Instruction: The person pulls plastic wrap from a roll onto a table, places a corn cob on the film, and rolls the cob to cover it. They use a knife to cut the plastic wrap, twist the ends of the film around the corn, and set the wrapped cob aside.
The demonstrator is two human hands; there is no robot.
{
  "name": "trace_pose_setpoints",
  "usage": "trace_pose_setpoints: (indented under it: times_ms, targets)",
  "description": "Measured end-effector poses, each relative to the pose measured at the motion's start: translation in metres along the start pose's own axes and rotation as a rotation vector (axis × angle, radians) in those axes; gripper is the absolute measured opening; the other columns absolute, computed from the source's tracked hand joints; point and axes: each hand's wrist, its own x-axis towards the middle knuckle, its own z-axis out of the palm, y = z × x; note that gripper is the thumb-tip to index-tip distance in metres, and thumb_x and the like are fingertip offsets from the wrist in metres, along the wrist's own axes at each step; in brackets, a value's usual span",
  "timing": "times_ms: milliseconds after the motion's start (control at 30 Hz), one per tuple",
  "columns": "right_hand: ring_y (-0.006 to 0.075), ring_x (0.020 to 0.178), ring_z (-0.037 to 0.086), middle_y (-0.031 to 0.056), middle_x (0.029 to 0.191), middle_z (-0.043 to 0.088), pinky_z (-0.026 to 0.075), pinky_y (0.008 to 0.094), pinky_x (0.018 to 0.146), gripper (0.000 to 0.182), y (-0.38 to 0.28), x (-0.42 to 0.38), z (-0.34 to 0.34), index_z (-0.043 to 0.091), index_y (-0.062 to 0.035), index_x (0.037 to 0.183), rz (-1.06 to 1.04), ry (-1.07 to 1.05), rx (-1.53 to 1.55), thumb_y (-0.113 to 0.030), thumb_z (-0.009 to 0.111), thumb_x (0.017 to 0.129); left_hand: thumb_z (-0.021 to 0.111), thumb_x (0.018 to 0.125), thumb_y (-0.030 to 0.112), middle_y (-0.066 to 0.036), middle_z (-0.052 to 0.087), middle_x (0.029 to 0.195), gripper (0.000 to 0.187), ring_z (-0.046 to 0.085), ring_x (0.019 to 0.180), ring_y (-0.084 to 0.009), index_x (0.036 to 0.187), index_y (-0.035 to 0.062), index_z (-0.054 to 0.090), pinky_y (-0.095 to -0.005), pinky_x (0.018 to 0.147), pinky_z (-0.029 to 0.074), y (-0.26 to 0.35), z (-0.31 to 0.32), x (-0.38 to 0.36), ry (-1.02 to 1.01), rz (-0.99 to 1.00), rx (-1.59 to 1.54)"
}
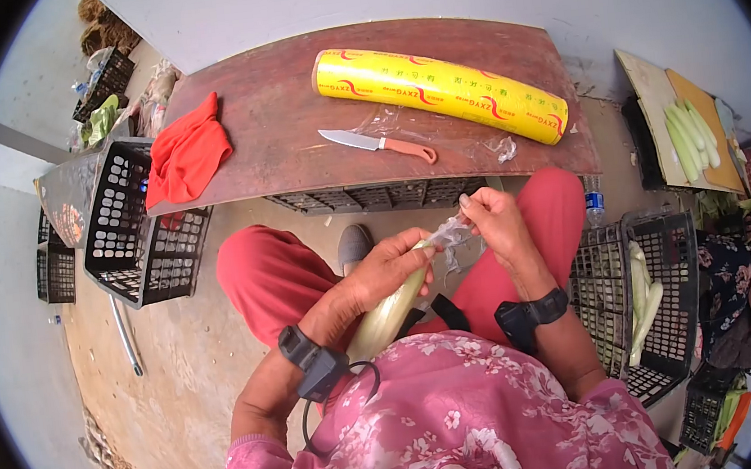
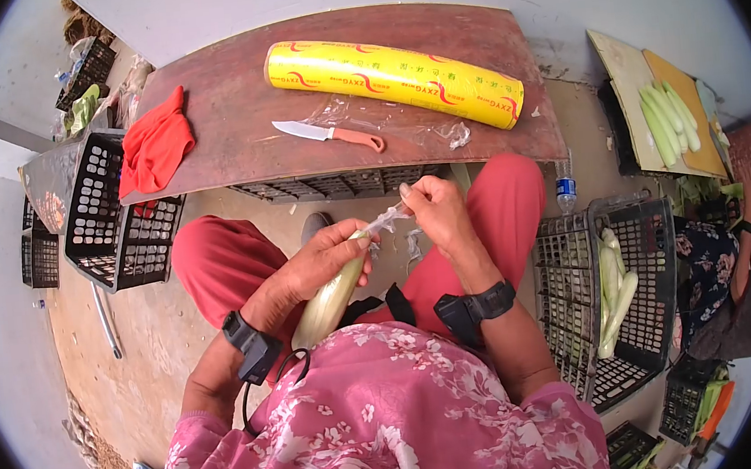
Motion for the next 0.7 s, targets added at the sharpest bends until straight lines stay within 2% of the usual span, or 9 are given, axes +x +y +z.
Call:
trace_pose_setpoints:
  times_ms: [33,133,233,333,433,533,633,700]
  targets:
    - [0.0081,0.063,0.054,0.0005,0.070,0.061,0.043,0.0251,0.055,0.022,0.001,-0.002,0.001,0.062,-0.0028,0.084,0.041,-0.024,0.061,-0.023,0.060,0.092,0.048,0.099,0.028,-0.003,0.058,0.078,0.024,0.059,0.066,-0.0111,0.111,0.0074,0.053,-0.0239,0.058,0.049,-0.001,-0.002,0.000,0.003,-0.001,-0.022]
    - [0.0099,0.074,0.058,0.0035,0.089,0.063,0.045,0.0236,0.063,0.023,0.009,-0.006,-0.001,0.058,-0.0061,0.103,0.246,-0.234,0.328,-0.026,0.058,0.093,0.049,0.098,0.030,-0.004,0.059,0.079,0.025,0.059,0.065,-0.0116,0.111,0.0087,0.053,-0.0244,0.057,0.049,0.003,-0.003,-0.003,0.022,-0.028,-0.059]
    - [0.0107,0.086,0.058,0.0061,0.106,0.060,0.044,0.0212,0.071,0.035,-0.006,-0.019,0.001,0.051,-0.0074,0.120,0.193,-0.256,0.656,-0.029,0.058,0.094,0.049,0.098,0.030,-0.004,0.059,0.079,0.025,0.060,0.065,-0.0117,0.112,0.0094,0.052,-0.0248,0.056,0.049,0.001,-0.005,-0.003,0.034,-0.045,-0.078]
    - [0.0116,0.095,0.056,0.0064,0.116,0.056,0.042,0.0202,0.077,0.045,-0.014,-0.026,0.005,0.044,-0.0079,0.130,0.001,-0.372,0.670,-0.026,0.061,0.092,0.050,0.097,0.030,-0.004,0.059,0.079,0.025,0.060,0.065,-0.0119,0.112,0.0097,0.052,-0.0249,0.055,0.049,0.001,-0.005,-0.001,0.027,-0.042,-0.073]
    - [0.0092,0.090,0.056,0.0042,0.107,0.059,0.043,0.0200,0.074,0.042,-0.025,-0.030,0.021,0.050,-0.0062,0.127,-0.086,-0.330,0.454,-0.020,0.066,0.090,0.050,0.097,0.030,-0.004,0.059,0.079,0.025,0.060,0.065,-0.0120,0.111,0.0096,0.052,-0.0248,0.055,0.049,-0.001,-0.004,0.000,0.006,-0.015,-0.066]
    - [0.0064,0.079,0.056,0.0006,0.088,0.061,0.044,0.0199,0.067,0.025,-0.010,-0.017,0.018,0.061,-0.0039,0.109,-0.164,-0.457,0.270,-0.014,0.068,0.087,0.051,0.097,0.029,-0.004,0.059,0.079,0.024,0.060,0.065,-0.0122,0.110,0.0093,0.053,-0.0247,0.056,0.049,-0.002,-0.004,0.002,-0.014,-0.012,-0.066]
    - [0.0037,0.066,0.052,-0.0035,0.070,0.057,0.042,0.0190,0.059,0.011,-0.008,-0.013,0.011,0.065,-0.0024,0.091,-0.242,-0.290,0.021,-0.013,0.067,0.087,0.052,0.097,0.029,-0.005,0.059,0.078,0.023,0.060,0.065,-0.0125,0.109,0.0091,0.053,-0.0249,0.056,0.049,0.000,-0.004,0.001,-0.002,-0.040,-0.072]
    - [0.0031,0.062,0.050,-0.0047,0.067,0.055,0.041,0.0186,0.057,0.010,-0.006,-0.010,0.005,0.064,-0.0023,0.088,-0.145,-0.275,0.137,-0.012,0.067,0.088,0.051,0.097,0.028,-0.004,0.059,0.078,0.022,0.060,0.065,-0.0123,0.107,0.0082,0.053,-0.0246,0.057,0.049,0.001,-0.002,0.000,0.016,-0.055,-0.066]
